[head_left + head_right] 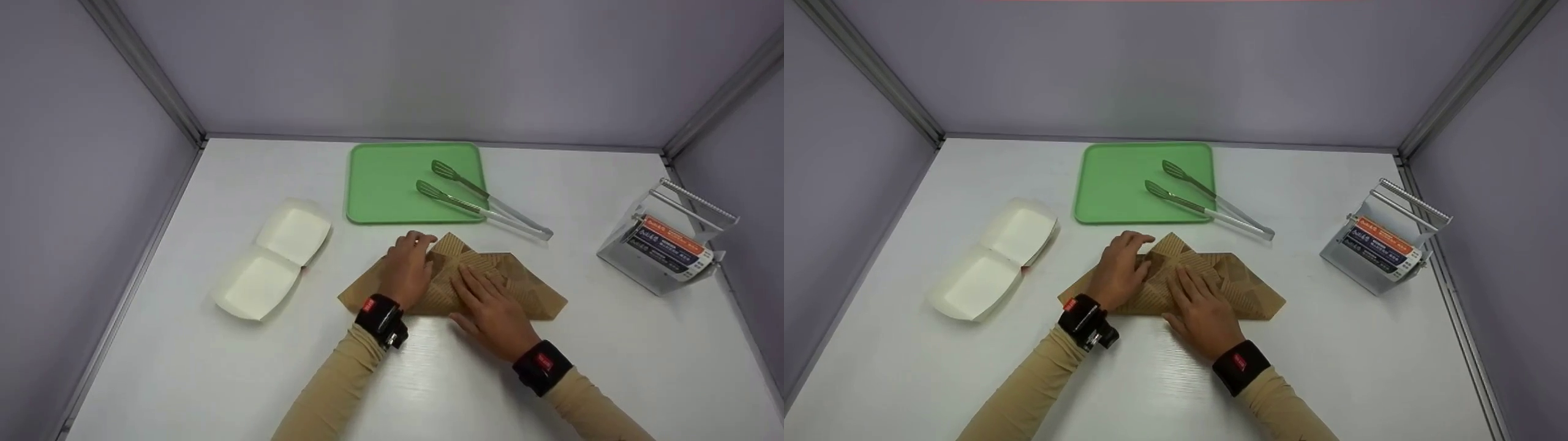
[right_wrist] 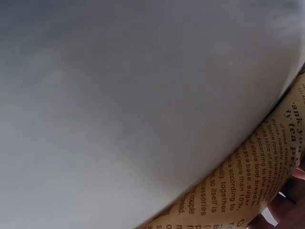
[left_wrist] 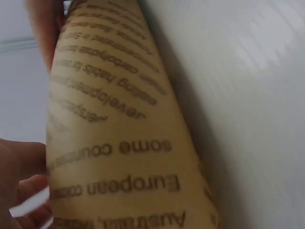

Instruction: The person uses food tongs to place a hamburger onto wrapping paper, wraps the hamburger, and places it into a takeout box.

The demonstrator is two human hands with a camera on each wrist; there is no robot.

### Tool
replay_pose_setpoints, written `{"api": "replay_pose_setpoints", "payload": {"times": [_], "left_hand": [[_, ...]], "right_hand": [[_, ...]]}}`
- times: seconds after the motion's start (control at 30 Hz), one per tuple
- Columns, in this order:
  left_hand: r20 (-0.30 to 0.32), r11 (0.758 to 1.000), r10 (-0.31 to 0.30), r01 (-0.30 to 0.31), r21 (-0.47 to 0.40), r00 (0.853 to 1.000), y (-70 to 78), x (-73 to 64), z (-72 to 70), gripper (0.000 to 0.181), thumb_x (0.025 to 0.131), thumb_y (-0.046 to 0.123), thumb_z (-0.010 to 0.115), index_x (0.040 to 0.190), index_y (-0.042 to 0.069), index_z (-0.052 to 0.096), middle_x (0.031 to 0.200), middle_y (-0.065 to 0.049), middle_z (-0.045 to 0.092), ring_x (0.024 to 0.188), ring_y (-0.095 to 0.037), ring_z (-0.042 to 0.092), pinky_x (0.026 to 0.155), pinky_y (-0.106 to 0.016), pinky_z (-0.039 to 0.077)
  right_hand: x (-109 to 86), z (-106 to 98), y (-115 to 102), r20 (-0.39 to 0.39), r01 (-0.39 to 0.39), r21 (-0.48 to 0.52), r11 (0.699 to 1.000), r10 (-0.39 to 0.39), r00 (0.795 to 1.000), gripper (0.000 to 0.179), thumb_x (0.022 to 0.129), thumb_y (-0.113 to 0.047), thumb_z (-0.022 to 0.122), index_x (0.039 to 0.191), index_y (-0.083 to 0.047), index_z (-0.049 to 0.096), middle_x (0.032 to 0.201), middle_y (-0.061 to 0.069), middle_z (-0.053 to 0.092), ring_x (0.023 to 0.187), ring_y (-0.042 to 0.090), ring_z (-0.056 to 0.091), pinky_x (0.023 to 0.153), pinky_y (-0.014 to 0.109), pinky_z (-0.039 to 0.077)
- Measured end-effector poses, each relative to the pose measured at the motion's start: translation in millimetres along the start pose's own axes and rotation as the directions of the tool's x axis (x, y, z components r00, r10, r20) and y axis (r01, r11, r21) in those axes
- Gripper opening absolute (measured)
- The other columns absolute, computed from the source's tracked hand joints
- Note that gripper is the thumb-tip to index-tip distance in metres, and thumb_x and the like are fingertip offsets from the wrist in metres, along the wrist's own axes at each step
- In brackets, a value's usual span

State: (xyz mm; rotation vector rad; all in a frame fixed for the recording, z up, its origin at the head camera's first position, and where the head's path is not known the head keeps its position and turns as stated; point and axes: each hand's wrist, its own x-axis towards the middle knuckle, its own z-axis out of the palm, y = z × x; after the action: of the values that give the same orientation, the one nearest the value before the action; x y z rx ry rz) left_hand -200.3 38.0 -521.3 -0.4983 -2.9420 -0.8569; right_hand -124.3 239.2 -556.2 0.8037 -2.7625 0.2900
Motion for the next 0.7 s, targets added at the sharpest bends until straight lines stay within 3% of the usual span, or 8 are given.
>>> {"api": "replay_pose_setpoints", "payload": {"times": [0.07,0.13,0.23,0.33,0.53,0.7], "left_hand": [[0.013,0.991,0.11,-0.111,0.075,0.994,4.5,-4.5,-0.7,0.037,0.098,0.018,0.066,0.134,0.017,0.063,0.137,-0.002,0.06,0.125,-0.023,0.059,0.099,-0.041,0.052],[0.059,0.967,0.208,-0.215,0.137,0.976,8.9,-9.3,-0.4,0.035,0.1,0.021,0.061,0.136,0.017,0.063,0.143,-0.001,0.059,0.13,-0.021,0.057,0.105,-0.041,0.051],[0.149,0.932,0.288,-0.313,0.182,0.946,14.0,-14.8,2.7,0.04,0.104,0.025,0.055,0.142,0.013,0.058,0.151,-0.004,0.053,0.14,-0.021,0.051,0.118,-0.04,0.04],[0.222,0.933,0.269,-0.311,0.183,0.937,17.4,-17.7,5.9,0.047,0.106,0.029,0.049,0.15,0.012,0.049,0.158,-0.006,0.046,0.147,-0.022,0.043,0.123,-0.042,0.032],[0.305,0.963,0.168,-0.222,0.155,0.937,18.3,-19.0,8.4,0.054,0.107,0.032,0.042,0.156,0.011,0.039,0.163,-0.007,0.038,0.151,-0.024,0.037,0.125,-0.043,0.028],[0.351,0.967,0.157,-0.216,0.136,0.923,13.9,-18.8,8.5,0.058,0.108,0.038,0.041,0.159,0.011,0.033,0.165,-0.008,0.034,0.152,-0.025,0.034,0.126,-0.042,0.027]], "right_hand": [[-0.3,-1,0,0.006,-0.007,0.002,1.0,0.007,1.0,0.071,0.096,-0.048,0.065,0.153,-0.01,0.045,0.159,0.014,0.044,0.146,0.031,0.043,0.114,0.054,0.042],[-0.6,-2,0,0.016,-0.013,0.007,1.0,0.012,1.0,0.072,0.096,-0.047,0.065,0.153,-0.009,0.044,0.159,0.014,0.043,0.147,0.031,0.043,0.113,0.055,0.043],[-0.5,-4,0,0.036,-0.017,0.024,1.0,0.016,0.999,0.071,0.097,-0.045,0.065,0.153,-0.007,0.043,0.159,0.015,0.042,0.147,0.032,0.042,0.113,0.054,0.043],[0.5,-4,0,0.059,-0.018,0.042,0.999,0.015,0.998,0.07,0.097,-0.042,0.066,0.153,-0.006,0.043,0.159,0.016,0.042,0.148,0.032,0.041,0.116,0.052,0.04],[2.9,-4,0,0.045,-0.02,0.074,0.997,0.017,0.999,0.071,0.096,-0.04,0.068,0.153,-0.006,0.044,0.158,0.016,0.044,0.146,0.034,0.043,0.117,0.052,0.039],[5.6,-3,0,0.03,-0.029,0.098,0.995,0.026,0.999,0.071,0.094,-0.04,0.07,0.152,-0.005,0.045,0.157,0.015,0.046,0.145,0.034,0.045,0.116,0.054,0.04]]}}
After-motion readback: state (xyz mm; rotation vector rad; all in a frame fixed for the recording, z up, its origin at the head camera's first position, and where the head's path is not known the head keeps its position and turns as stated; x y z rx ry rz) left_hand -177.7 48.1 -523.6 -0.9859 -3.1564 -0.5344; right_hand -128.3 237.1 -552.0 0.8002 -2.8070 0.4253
